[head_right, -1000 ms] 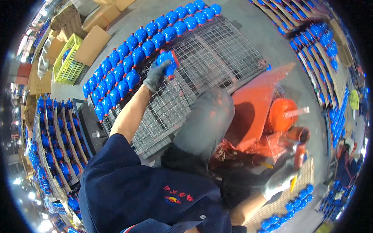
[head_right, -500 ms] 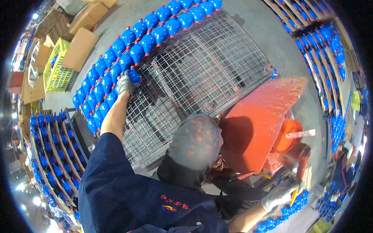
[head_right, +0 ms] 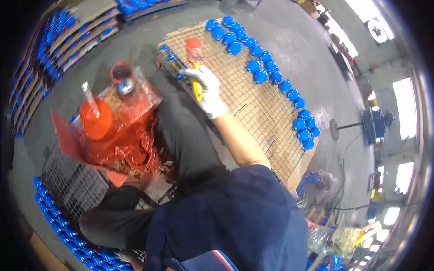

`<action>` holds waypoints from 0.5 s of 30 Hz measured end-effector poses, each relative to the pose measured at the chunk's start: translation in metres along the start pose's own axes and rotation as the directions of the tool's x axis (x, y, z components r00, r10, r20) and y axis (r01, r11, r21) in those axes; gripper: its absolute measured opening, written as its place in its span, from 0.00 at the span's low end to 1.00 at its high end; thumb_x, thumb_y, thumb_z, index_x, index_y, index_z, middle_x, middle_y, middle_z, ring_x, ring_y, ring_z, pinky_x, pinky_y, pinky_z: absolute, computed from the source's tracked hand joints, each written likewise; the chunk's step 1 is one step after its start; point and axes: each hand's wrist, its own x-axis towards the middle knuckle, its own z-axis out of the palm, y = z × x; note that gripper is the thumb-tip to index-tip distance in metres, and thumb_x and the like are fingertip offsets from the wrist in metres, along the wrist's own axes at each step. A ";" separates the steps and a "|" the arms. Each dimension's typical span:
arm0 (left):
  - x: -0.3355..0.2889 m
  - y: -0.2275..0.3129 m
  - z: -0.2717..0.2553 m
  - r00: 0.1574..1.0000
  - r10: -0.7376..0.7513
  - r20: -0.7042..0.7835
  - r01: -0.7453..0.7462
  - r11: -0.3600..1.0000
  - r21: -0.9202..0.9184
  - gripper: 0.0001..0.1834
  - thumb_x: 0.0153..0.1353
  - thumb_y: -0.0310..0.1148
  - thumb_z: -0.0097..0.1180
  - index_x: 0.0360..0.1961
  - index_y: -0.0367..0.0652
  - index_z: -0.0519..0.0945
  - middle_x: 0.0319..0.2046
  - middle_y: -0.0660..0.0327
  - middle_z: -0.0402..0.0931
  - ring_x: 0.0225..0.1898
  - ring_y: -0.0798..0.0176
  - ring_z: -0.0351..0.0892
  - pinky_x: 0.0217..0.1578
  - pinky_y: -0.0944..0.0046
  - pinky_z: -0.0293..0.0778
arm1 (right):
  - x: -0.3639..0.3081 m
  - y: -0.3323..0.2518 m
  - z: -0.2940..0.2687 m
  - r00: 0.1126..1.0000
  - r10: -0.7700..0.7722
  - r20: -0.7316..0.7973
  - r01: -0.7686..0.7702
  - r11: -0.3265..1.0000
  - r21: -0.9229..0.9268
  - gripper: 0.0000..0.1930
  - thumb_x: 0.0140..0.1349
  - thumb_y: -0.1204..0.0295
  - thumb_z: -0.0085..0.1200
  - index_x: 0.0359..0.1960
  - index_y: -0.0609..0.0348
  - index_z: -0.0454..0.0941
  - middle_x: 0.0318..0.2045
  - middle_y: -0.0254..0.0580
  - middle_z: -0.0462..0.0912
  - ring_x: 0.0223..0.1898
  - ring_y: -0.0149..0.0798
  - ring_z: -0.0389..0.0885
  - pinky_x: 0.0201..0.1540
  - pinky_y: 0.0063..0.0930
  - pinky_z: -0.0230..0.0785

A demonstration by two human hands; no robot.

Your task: The person applies red paint to the base of blue metal parts using a brush and a spray can before placing them on a wire rack.

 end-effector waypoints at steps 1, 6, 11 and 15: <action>-0.003 0.007 -0.013 1.000 0.004 -0.029 -0.004 1.000 0.000 0.51 0.51 0.51 0.72 0.72 0.38 0.64 0.68 0.42 0.67 0.67 0.42 0.67 0.69 0.52 0.62 | -0.016 0.031 -0.019 0.995 0.082 -0.048 -0.078 0.993 0.093 0.15 0.61 0.82 0.55 0.48 0.56 0.86 0.41 0.43 0.85 0.40 0.38 0.84 0.45 0.30 0.76; -0.015 0.040 -0.066 0.996 0.034 -0.086 -0.036 0.999 -0.020 0.48 0.53 0.47 0.71 0.72 0.37 0.64 0.67 0.42 0.68 0.67 0.42 0.68 0.69 0.53 0.62 | -0.107 0.249 -0.123 0.940 0.326 -0.100 -0.340 0.870 -0.358 0.16 0.63 0.75 0.49 0.47 0.48 0.86 0.40 0.47 0.87 0.43 0.51 0.86 0.50 0.38 0.76; -0.011 0.033 -0.128 0.992 -0.007 -0.127 -0.005 0.996 -0.093 0.46 0.56 0.43 0.70 0.72 0.36 0.65 0.67 0.41 0.68 0.66 0.42 0.69 0.69 0.53 0.62 | -0.137 0.347 -0.171 0.873 0.488 -0.018 -0.250 0.414 -0.875 0.15 0.66 0.60 0.56 0.50 0.49 0.85 0.39 0.53 0.87 0.40 0.54 0.86 0.43 0.47 0.77; 0.007 0.046 -0.148 0.973 0.098 -0.208 -0.145 0.964 -0.225 0.44 0.57 0.39 0.69 0.72 0.36 0.65 0.66 0.40 0.69 0.66 0.43 0.70 0.69 0.53 0.62 | -0.173 0.407 -0.188 0.877 0.481 -0.009 -0.219 0.384 -0.897 0.08 0.66 0.61 0.53 0.40 0.43 0.83 0.36 0.51 0.84 0.36 0.56 0.84 0.36 0.50 0.75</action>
